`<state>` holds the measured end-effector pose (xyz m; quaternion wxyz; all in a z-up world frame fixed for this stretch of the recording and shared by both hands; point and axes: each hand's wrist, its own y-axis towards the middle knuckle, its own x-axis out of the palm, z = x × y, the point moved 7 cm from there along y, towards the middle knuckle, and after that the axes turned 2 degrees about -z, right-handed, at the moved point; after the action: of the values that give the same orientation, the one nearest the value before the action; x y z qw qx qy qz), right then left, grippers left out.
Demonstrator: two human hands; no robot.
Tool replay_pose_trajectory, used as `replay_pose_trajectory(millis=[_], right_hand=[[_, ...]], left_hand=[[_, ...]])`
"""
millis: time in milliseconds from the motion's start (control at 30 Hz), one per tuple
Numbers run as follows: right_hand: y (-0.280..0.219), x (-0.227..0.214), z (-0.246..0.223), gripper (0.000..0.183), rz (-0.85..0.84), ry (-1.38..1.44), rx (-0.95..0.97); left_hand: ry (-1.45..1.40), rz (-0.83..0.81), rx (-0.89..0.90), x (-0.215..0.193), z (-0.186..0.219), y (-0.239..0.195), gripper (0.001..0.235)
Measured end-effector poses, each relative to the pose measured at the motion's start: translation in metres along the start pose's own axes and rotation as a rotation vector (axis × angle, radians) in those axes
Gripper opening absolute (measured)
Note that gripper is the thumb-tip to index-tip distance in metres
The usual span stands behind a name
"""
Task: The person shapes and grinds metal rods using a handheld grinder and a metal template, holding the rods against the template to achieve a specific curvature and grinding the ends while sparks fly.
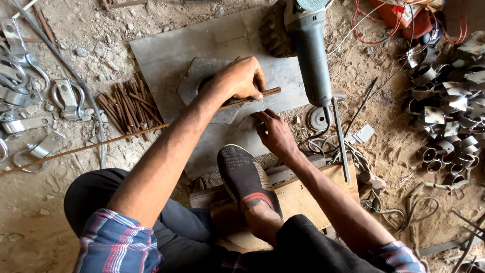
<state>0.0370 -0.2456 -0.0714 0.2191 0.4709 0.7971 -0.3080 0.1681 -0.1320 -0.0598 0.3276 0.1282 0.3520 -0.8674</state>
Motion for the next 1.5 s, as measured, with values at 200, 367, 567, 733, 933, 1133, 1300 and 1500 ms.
replay_pose_trajectory(millis=[200, 367, 567, 733, 933, 1133, 1300, 1500], right_hand=[[0.013, 0.005, 0.0, 0.02, -0.043, -0.103, 0.011], [0.014, 0.006, 0.0, 0.017, -0.009, -0.16, -0.063], [0.015, 0.006, -0.003, 0.022, -0.045, -0.132, 0.017], [0.018, 0.009, -0.006, 0.022, -0.023, -0.191, -0.072], [0.02, 0.016, 0.001, 0.017, -0.055, -0.25, -0.1], [0.008, 0.004, 0.025, 0.015, 0.047, 0.082, 0.171], [-0.021, -0.022, 0.017, 0.025, 0.233, 0.353, 0.285], [-0.039, -0.039, 0.017, 0.027, 0.319, 0.506, 0.361]], left_hand=[[-0.004, -0.049, -0.055, 0.005, -0.004, 0.005, 0.027], [-0.011, -0.024, -0.049, 0.005, -0.006, 0.005, 0.028], [-0.035, -0.029, -0.014, 0.004, -0.006, 0.004, 0.029], [-0.033, -0.029, -0.027, 0.003, -0.005, 0.003, 0.028], [0.007, -0.01, -0.012, 0.001, -0.002, 0.001, 0.028], [-0.025, -0.003, -0.02, 0.002, -0.004, -0.002, 0.027], [-0.004, 0.029, -0.035, 0.008, -0.005, 0.004, 0.024], [0.009, 0.095, -0.029, 0.011, -0.008, 0.011, 0.022]])
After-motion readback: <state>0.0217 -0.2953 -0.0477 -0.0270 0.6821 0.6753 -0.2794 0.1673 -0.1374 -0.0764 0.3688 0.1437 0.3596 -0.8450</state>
